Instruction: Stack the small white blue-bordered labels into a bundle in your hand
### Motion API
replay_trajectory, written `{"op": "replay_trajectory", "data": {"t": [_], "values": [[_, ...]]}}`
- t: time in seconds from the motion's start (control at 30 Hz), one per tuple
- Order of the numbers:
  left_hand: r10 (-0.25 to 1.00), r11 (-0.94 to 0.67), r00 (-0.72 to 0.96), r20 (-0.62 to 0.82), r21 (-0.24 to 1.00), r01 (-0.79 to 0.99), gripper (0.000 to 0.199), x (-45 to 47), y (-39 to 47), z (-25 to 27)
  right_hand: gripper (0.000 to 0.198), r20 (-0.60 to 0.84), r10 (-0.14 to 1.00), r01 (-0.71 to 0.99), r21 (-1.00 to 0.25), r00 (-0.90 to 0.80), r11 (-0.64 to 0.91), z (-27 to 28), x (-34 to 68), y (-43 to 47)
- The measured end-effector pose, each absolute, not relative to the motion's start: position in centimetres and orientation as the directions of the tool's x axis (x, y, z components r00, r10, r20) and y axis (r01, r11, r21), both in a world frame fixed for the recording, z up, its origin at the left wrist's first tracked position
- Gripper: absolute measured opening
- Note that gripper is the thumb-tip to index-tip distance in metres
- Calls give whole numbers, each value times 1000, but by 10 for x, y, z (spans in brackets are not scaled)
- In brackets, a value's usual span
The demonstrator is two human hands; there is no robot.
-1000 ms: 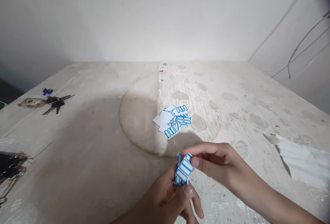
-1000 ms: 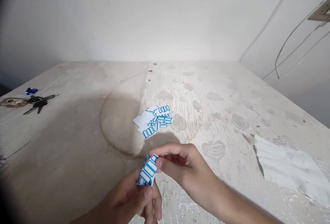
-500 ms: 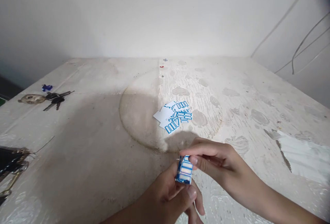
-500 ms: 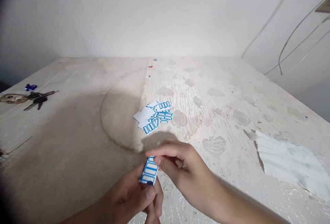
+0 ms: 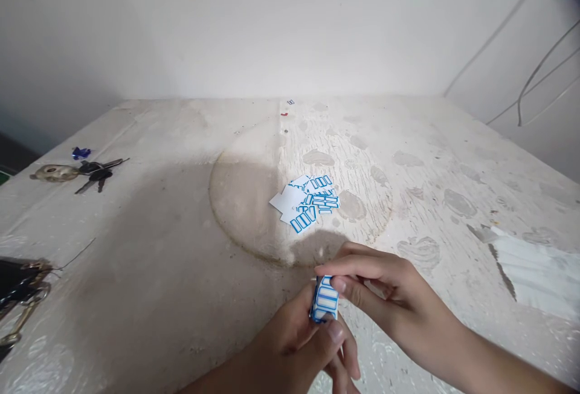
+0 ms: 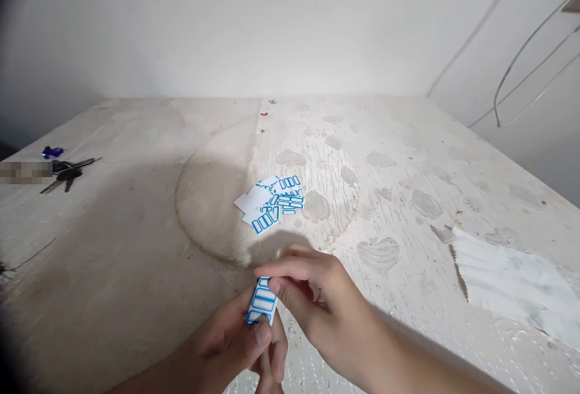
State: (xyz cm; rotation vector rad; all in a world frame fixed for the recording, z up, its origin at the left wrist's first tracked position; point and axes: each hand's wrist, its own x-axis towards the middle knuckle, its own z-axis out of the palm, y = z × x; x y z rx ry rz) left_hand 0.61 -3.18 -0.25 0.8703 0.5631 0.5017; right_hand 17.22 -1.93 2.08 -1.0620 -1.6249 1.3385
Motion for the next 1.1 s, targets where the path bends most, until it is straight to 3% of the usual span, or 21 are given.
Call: {"op": "replay_trajectory", "data": {"t": [0.33,0.9,1.1], "values": [[571,656,791,-218,701,-280,28,3,-29,-3,24,52,930,155,-981,-364,115,20,171,-20],[599,647,767,-231,704,-293,26,3,-34,-8,30,94,946,226,-959,-311,169,19,165,-23],[612,642,761,-217,697,-318,32,5,-34,-8,29,-11,951,134,-990,-309,32,17,164,-25]]}}
